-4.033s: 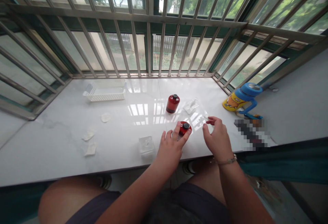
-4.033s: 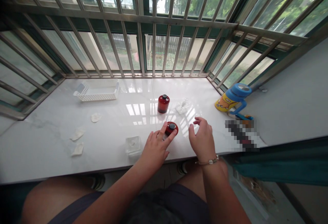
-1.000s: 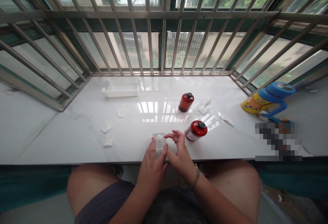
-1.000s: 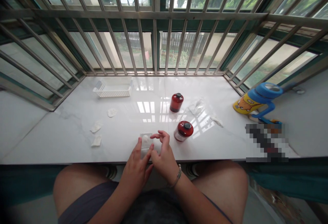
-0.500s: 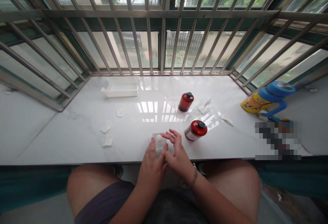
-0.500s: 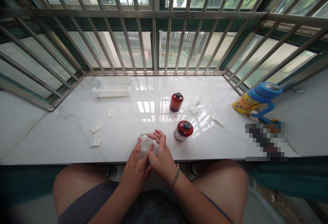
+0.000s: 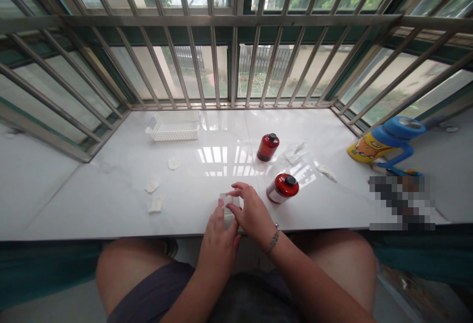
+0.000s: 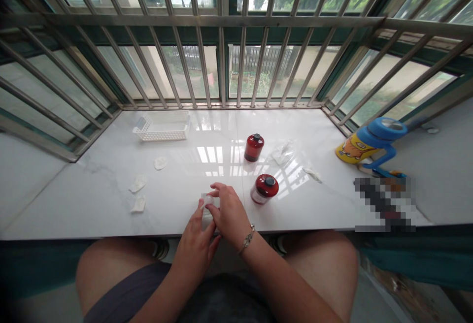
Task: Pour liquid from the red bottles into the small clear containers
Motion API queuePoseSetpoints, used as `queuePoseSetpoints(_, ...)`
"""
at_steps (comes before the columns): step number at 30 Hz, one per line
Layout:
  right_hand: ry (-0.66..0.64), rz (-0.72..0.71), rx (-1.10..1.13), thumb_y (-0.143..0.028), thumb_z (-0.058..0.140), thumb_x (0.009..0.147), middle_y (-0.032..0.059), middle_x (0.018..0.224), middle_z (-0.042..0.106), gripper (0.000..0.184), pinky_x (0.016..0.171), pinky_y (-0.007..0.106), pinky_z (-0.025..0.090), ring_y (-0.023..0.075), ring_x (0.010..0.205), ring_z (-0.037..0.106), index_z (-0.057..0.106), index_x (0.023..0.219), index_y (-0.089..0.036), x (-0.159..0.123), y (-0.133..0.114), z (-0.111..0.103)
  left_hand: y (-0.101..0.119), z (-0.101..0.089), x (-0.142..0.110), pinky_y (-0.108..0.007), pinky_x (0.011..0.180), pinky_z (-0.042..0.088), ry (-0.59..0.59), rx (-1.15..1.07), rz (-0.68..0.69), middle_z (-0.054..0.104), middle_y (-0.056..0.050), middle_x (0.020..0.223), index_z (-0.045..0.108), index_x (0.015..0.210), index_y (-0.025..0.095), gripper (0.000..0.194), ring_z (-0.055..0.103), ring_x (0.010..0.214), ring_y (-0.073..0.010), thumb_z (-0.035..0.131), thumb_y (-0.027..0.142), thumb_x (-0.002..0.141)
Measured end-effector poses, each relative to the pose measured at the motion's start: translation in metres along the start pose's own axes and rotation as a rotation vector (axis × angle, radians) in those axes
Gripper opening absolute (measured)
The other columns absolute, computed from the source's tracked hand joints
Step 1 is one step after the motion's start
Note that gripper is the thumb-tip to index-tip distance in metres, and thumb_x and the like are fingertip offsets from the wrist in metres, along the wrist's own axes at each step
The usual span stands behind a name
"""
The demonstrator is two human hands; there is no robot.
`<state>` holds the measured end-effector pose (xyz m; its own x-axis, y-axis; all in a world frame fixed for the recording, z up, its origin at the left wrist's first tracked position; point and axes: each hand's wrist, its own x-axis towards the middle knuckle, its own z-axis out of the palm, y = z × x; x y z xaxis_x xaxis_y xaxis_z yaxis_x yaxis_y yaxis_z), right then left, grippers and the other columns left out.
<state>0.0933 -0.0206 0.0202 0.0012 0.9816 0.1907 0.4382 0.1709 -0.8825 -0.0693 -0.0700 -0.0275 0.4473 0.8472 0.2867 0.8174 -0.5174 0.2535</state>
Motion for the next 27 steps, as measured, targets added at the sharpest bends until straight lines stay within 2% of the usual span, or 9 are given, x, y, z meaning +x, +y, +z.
queuePoseSetpoints(3, 0.055, -0.028, -0.073, -0.014, 0.076, 0.089, 0.0085, 0.113, 0.071, 0.039, 0.100, 0.051, 0.061, 0.0287, 0.113, 0.070, 0.057, 0.121, -0.026, 0.002, 0.005, 0.005, 0.000, 0.002, -0.001, -0.058, 0.116, 0.055, 0.003, 0.002, -0.010, 0.015, -0.021, 0.180, 0.047, 0.160, 0.028, 0.074, 0.047, 0.154, -0.0426, 0.074, 0.013, 0.092)
queuePoseSetpoints(7, 0.038, -0.114, -0.148, -0.014, 0.077, 0.090, 0.0097, 0.120, 0.071, 0.056, 0.106, 0.054, 0.059, 0.0307, 0.120, 0.065, 0.053, 0.139, -0.027, -0.001, 0.000, 0.000, -0.002, 0.004, -0.002, -0.059, 0.116, 0.055, 0.005, -0.002, 0.007, 0.011, -0.021, 0.181, 0.042, 0.163, 0.030, 0.078, 0.045, 0.155, -0.0433, 0.074, 0.014, 0.093)
queuePoseSetpoints(10, 0.070, -0.259, -0.276, -0.021, 0.078, 0.094, 0.0123, 0.136, 0.067, 0.063, 0.114, 0.057, 0.054, 0.0326, 0.130, 0.060, 0.048, 0.149, -0.029, -0.010, -0.014, -0.019, -0.004, 0.001, -0.001, -0.062, 0.116, 0.054, -0.003, -0.023, 0.023, 0.005, -0.020, 0.182, 0.036, 0.167, 0.032, 0.084, 0.042, 0.157, -0.0449, 0.074, 0.014, 0.093)
queuePoseSetpoints(14, 0.341, -0.350, -0.508, -0.023, 0.072, 0.099, 0.0136, 0.143, 0.061, 0.047, 0.116, 0.061, 0.049, 0.0338, 0.137, 0.057, 0.055, 0.143, -0.030, -0.021, -0.026, -0.060, -0.005, -0.008, 0.002, -0.062, 0.117, 0.053, 0.002, -0.065, 0.036, 0.005, -0.018, 0.182, 0.037, 0.167, 0.036, 0.082, 0.039, 0.159, -0.0454, 0.071, 0.013, 0.096)
queuePoseSetpoints(17, 0.497, -0.265, -0.634, -0.030, 0.075, 0.098, 0.0182, 0.155, 0.053, 0.054, 0.121, 0.065, 0.043, 0.0376, 0.147, 0.049, 0.052, 0.147, -0.026, -0.021, -0.014, -0.090, -0.006, -0.013, 0.005, -0.059, 0.117, 0.054, 0.063, -0.122, 0.041, 0.012, -0.017, 0.181, 0.046, 0.160, 0.036, 0.071, 0.043, 0.157, -0.0436, 0.070, 0.013, 0.097)
queuePoseSetpoints(20, 0.465, -0.097, -0.648, -0.041, 0.080, 0.093, 0.0229, 0.160, 0.049, 0.078, 0.121, 0.063, 0.044, 0.0402, 0.149, 0.048, 0.040, 0.157, -0.020, -0.017, 0.012, -0.110, -0.011, -0.013, 0.009, -0.057, 0.116, 0.055, 0.174, -0.206, 0.035, 0.022, -0.018, 0.179, 0.047, 0.156, 0.033, 0.066, 0.044, 0.157, -0.0407, 0.071, 0.014, 0.098)
queuePoseSetpoints(22, 0.386, 0.039, -0.575, -0.047, 0.082, 0.088, 0.0215, 0.152, 0.058, 0.092, 0.113, 0.058, 0.052, 0.0387, 0.137, 0.060, 0.033, 0.162, -0.020, -0.015, 0.028, -0.118, -0.017, -0.012, 0.014, -0.057, 0.118, 0.054, 0.239, -0.254, 0.024, 0.030, -0.020, 0.175, 0.038, 0.160, 0.034, 0.074, 0.045, 0.157, -0.0384, 0.074, 0.017, 0.097)
queuePoseSetpoints(24, 0.357, 0.146, -0.490, -0.052, 0.084, 0.084, 0.0175, 0.142, 0.066, 0.097, 0.105, 0.052, 0.057, 0.0353, 0.122, 0.069, 0.033, 0.160, -0.021, -0.015, 0.038, -0.125, -0.025, -0.010, 0.022, -0.058, 0.119, 0.053, 0.257, -0.288, -0.005, 0.041, -0.020, 0.170, 0.028, 0.166, 0.034, 0.087, 0.049, 0.154, -0.0371, 0.078, 0.020, 0.096)
queuePoseSetpoints(27, 0.448, 0.200, -0.463, -0.061, 0.082, 0.081, 0.0165, 0.139, 0.067, 0.095, 0.101, 0.049, 0.058, 0.0345, 0.118, 0.071, 0.037, 0.156, -0.022, -0.018, 0.044, -0.139, -0.043, -0.006, 0.036, -0.060, 0.119, 0.052, 0.169, -0.341, -0.091, 0.054, -0.017, 0.160, 0.021, 0.169, 0.033, 0.102, 0.056, 0.147, -0.0367, 0.084, 0.022, 0.090)
